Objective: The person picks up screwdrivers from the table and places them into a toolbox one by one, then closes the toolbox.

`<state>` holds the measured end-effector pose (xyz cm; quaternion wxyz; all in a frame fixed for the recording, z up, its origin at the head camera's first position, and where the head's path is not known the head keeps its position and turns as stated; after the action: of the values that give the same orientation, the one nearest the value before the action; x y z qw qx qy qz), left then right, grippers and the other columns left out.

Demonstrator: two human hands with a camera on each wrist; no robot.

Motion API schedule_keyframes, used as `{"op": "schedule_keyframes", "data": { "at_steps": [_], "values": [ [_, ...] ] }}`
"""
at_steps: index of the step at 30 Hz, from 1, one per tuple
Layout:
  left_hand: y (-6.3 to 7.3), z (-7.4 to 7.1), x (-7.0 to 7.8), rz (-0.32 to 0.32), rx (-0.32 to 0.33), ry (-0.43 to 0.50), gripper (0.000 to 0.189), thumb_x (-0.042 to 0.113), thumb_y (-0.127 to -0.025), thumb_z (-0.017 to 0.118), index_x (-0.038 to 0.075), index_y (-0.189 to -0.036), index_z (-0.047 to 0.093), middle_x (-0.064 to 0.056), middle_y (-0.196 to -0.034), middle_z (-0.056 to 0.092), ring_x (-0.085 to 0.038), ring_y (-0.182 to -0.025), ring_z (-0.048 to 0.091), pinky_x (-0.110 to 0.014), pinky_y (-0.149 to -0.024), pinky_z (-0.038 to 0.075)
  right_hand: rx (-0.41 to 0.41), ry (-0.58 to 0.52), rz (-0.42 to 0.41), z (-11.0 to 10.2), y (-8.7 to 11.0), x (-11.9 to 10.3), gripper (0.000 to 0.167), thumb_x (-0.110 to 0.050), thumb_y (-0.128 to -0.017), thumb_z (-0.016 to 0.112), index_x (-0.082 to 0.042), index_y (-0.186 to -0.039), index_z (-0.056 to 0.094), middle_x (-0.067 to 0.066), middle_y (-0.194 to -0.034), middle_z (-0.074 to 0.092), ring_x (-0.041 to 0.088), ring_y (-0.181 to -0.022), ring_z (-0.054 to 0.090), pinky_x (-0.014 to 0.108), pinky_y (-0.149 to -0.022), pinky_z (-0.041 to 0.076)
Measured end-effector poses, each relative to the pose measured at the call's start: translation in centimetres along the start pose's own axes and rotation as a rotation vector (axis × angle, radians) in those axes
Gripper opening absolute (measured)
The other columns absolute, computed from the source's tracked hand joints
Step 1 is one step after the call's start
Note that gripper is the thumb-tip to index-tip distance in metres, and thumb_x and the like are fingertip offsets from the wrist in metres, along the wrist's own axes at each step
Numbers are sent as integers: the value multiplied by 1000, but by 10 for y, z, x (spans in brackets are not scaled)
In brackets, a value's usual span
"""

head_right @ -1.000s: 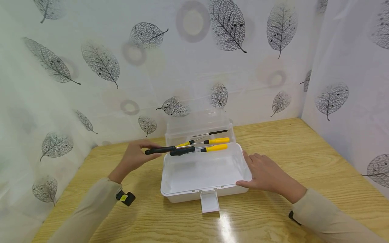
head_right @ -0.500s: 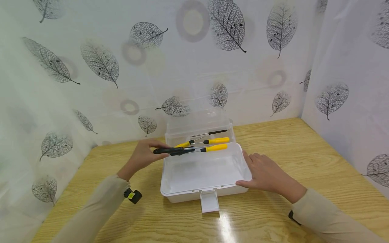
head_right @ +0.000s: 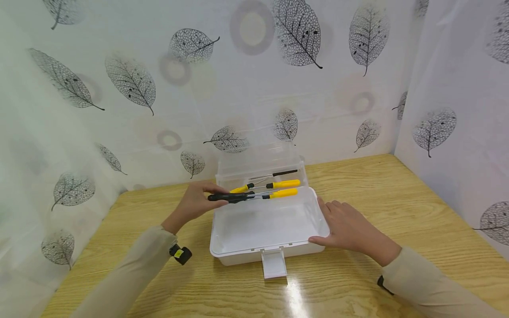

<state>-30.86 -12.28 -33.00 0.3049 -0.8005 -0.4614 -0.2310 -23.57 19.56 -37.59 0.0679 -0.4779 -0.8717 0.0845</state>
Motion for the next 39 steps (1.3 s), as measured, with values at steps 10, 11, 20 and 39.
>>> {"op": "schedule_keyframes", "data": {
  "at_steps": [10, 11, 20, 39],
  "values": [
    [-1, 7, 0, -18, -10, -28, 21, 12, -71, 80, 10, -90, 75, -5, -90, 71, -15, -80, 63, -28, -75, 52, 36, 9, -25, 1, 1, 0, 100, -64, -75, 63, 15, -131, 42, 16, -96, 63, 22, -81, 58, 39, -72, 50],
    [-1, 8, -1, -25, -14, -31, 21, 13, -71, 80, 11, -90, 75, -4, -90, 70, -15, -80, 62, -28, -75, 52, 43, 10, -30, 1, 1, 0, 100, -64, -75, 64, 15, -131, 42, 16, -96, 63, 22, -81, 58, 38, -72, 50],
    [-2, 12, -2, -36, -24, -41, 21, 13, -70, 81, 11, -90, 75, -4, -89, 69, -14, -79, 60, -27, -74, 51, 40, 4, -33, 2, 2, 0, 100, -64, -75, 63, 16, -131, 41, 17, -97, 63, 23, -82, 59, 39, -73, 51],
    [-6, 16, -7, -81, -54, -50, 20, 15, -71, 81, 12, -90, 75, -3, -90, 70, -13, -78, 61, -27, -71, 52, 31, 1, -31, 0, 1, -1, 99, -63, -75, 64, 16, -131, 41, 18, -98, 64, 25, -83, 60, 40, -74, 52]
  ]
}}
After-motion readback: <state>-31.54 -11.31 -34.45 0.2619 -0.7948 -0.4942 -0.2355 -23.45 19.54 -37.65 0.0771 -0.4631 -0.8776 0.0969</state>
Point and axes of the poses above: each hand's wrist, its own y-axis away from the middle knuckle, its own z-axis out of the palm, x = y × z, the point moved 6 cm from there along -y, towards the middle knuckle
